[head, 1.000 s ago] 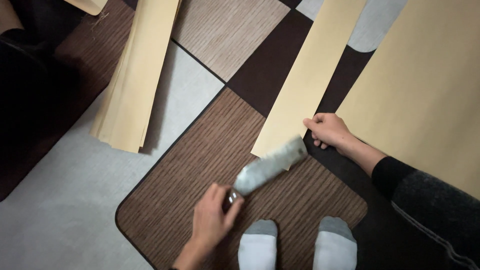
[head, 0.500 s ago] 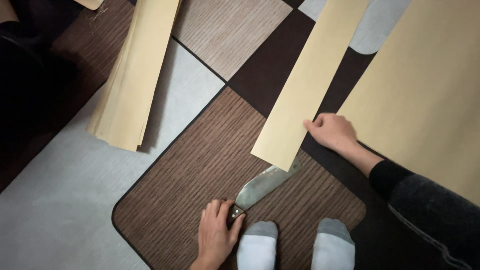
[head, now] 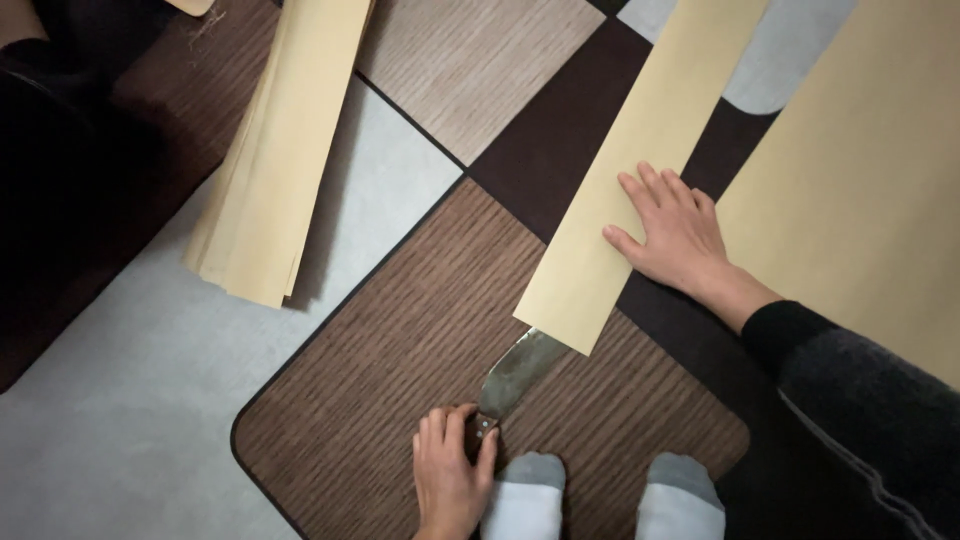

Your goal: Cutting long, uniform strips from a large sheet of thin material using a large knife on a floor-based workspace.

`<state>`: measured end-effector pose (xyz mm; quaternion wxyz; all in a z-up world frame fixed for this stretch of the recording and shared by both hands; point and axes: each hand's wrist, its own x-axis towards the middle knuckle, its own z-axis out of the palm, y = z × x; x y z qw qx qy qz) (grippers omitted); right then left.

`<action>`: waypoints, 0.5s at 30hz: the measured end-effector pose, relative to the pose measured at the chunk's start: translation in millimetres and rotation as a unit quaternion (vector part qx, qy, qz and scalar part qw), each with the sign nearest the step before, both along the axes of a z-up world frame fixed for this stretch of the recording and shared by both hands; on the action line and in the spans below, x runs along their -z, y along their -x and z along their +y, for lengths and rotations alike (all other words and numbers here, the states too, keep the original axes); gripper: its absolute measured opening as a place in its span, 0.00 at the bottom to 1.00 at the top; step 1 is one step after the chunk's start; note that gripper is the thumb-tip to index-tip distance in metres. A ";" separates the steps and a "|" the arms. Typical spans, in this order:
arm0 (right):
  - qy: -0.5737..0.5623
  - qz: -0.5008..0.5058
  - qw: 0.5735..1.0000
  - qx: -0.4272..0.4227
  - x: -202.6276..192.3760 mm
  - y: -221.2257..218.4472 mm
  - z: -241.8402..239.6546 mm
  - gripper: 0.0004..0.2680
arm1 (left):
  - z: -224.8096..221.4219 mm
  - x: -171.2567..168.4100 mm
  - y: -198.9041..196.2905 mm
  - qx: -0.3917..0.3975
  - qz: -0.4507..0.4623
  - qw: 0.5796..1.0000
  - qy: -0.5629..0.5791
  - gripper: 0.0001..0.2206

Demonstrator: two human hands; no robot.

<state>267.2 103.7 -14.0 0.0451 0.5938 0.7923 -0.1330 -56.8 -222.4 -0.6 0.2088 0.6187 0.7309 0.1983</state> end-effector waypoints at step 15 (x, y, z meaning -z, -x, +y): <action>-0.056 0.052 0.997 0.002 22.2 35.5 -7.3 0.38 | 33.9 -7.5 -32.2 -0.037 0.014 0.999 0.007 0.19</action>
